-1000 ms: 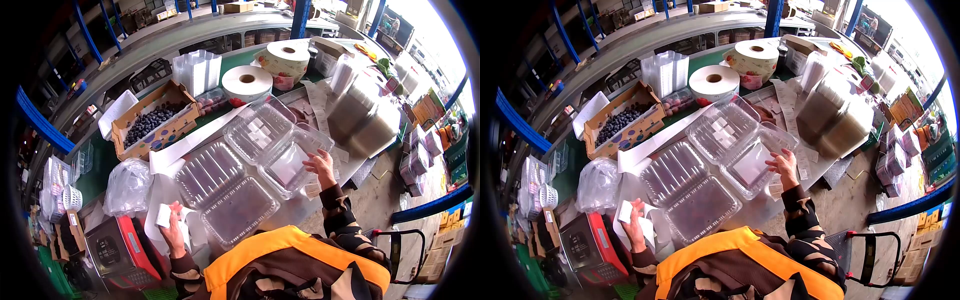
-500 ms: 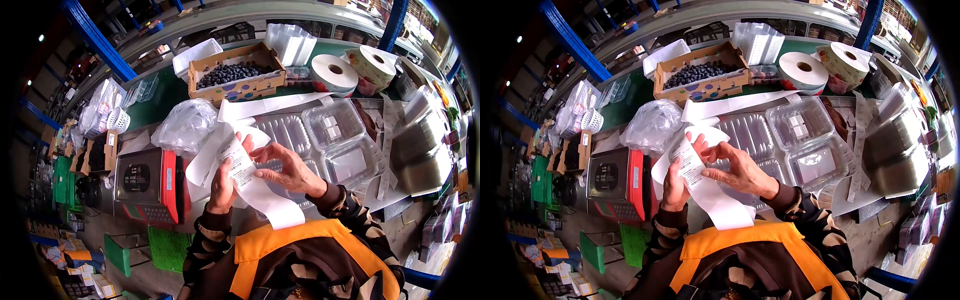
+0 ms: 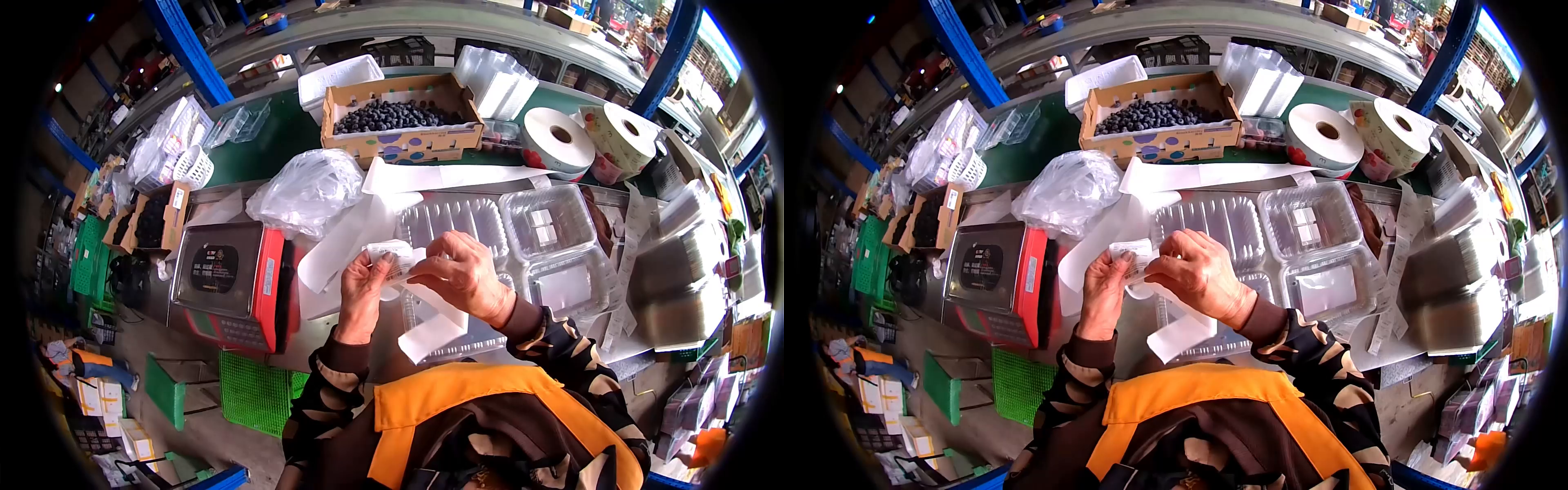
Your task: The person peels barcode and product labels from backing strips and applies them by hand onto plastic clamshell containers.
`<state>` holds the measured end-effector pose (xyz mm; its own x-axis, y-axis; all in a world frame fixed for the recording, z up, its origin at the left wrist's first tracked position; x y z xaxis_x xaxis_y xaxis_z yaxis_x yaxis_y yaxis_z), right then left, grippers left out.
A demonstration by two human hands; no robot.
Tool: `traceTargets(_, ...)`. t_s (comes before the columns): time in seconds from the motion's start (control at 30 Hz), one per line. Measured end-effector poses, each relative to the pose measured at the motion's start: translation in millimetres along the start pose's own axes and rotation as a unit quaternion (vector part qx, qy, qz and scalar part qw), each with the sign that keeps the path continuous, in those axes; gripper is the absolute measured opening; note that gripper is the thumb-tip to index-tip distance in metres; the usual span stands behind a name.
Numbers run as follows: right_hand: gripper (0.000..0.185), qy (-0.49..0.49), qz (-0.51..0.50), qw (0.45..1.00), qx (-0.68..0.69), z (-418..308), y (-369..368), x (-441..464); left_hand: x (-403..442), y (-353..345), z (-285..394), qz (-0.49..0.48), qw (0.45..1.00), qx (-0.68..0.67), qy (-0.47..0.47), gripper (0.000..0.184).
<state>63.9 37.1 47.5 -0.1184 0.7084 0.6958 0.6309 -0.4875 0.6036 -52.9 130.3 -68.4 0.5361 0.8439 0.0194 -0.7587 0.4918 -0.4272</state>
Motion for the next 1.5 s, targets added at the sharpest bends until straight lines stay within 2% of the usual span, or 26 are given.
traceTargets(0.1,0.025,0.037,0.004,0.999,-0.015,-8,2,0,0,0,-8,0.004,1.000,0.011,-0.003,0.016)
traceTargets(0.2,0.019,0.070,-0.033,0.997,-0.028,-10,-8,-11,-1,4,-19,0.016,1.000,0.026,0.003,0.016)
traceTargets(0.23,0.017,0.087,-0.042,0.995,-0.029,-12,-10,-14,-2,15,-22,0.059,0.998,0.036,-0.009,0.016)
traceTargets(0.3,0.018,0.055,-0.038,0.995,0.077,-9,-9,-18,-4,35,-22,0.144,0.987,0.054,-0.035,0.015)
traceTargets(0.33,0.016,-0.012,-0.027,0.993,0.116,10,-8,-20,-13,59,-20,0.237,0.970,0.050,-0.025,0.017)
traceTargets(0.37,0.015,-0.080,-0.014,0.985,0.154,31,-7,-26,-15,76,-1,0.285,0.953,0.044,-0.095,0.019)
traceTargets(0.4,0.013,-0.292,0.017,0.939,0.179,82,-9,-51,-20,95,17,0.323,0.931,0.024,-0.168,0.023)
traceTargets(0.43,0.018,-0.391,0.095,0.880,0.254,126,-10,-67,-28,112,36,0.369,0.909,0.065,-0.181,0.025)
traceTargets(0.47,0.022,-0.421,0.145,0.852,0.275,174,-16,-88,-31,119,52,0.351,0.909,0.089,-0.207,0.029)
traceTargets(0.5,0.023,-0.457,0.131,0.853,0.215,211,-19,-102,-35,117,69,0.343,0.902,0.089,-0.248,0.026)
traceTargets(0.53,0.026,-0.471,0.124,0.845,0.222,238,-29,-114,-37,115,80,0.329,0.891,0.140,-0.279,0.027)
traceTargets(0.6,0.031,-0.482,0.080,0.858,0.161,247,-35,-108,-39,104,90,0.283,0.883,0.202,-0.316,0.031)
traceTargets(0.7,0.042,-0.473,0.010,0.880,0.035,242,-48,-97,-31,85,87,0.247,0.891,0.231,-0.303,0.032)
traceTargets(0.77,0.045,-0.437,-0.050,0.893,-0.091,225,-44,-86,-21,77,77,0.214,0.922,0.183,-0.265,0.037)
traceTargets(0.8,0.050,-0.441,-0.040,0.887,-0.135,217,-36,-83,-18,77,69,0.194,0.945,0.134,-0.225,0.038)
traceTargets(0.83,0.046,-0.424,-0.021,0.890,-0.169,224,-33,-90,-16,74,61,0.174,0.964,0.082,-0.185,0.039)
traceTargets(0.9,0.035,-0.426,0.025,0.891,-0.153,219,-19,-90,-11,60,52,0.124,0.979,-0.036,-0.156,0.038)
traceTargets(0.93,0.025,-0.368,0.055,0.918,-0.139,206,-17,-83,-7,54,44,0.090,0.984,-0.079,-0.134,0.036)
traceTargets(0.97,0.023,-0.370,0.040,0.928,-0.030,188,-24,-72,-3,47,34,0.055,0.985,-0.123,-0.109,0.034)
traceTargets(1.0,0.025,-0.378,-0.022,0.923,0.068,163,-35,-56,-1,40,22,0.037,0.986,-0.148,-0.066,0.031)
traceTargets(1.03,0.029,-0.382,-0.081,0.905,0.167,137,-48,-44,0,34,17,0.024,0.989,-0.130,-0.063,0.031)
traceTargets(1.13,0.044,-0.265,-0.125,0.907,0.302,87,-63,-16,1,16,5,-0.004,0.992,-0.118,-0.033,0.033)
traceTargets(1.23,0.041,-0.316,-0.189,0.871,0.325,87,-71,-23,1,19,-8,0.007,0.994,-0.109,-0.029,0.035)
traceTargets(1.27,0.033,-0.310,-0.189,0.863,0.351,85,-71,-24,1,17,-5,0.003,0.993,-0.113,-0.029,0.035)
traceTargets(1.37,0.027,-0.249,-0.216,0.896,0.296,80,-69,-25,-3,12,1,-0.009,0.991,-0.129,-0.017,0.035)
traceTargets(1.5,0.028,-0.310,-0.195,0.907,0.207,67,-67,-33,-5,14,-13,-0.017,0.992,-0.120,0.041,0.036)
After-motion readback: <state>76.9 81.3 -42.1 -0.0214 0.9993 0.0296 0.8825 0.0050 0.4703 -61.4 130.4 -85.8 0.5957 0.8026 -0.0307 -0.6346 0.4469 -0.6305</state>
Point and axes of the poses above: each hand's wrist, its own x-axis towards the middle knuckle, its own y-axis out of the back of the hand, z = x × y, the point moved 9 cm from there along x, towards the middle knuckle, and after that the axes turned 2 degrees about x, right-handed, at the moved point
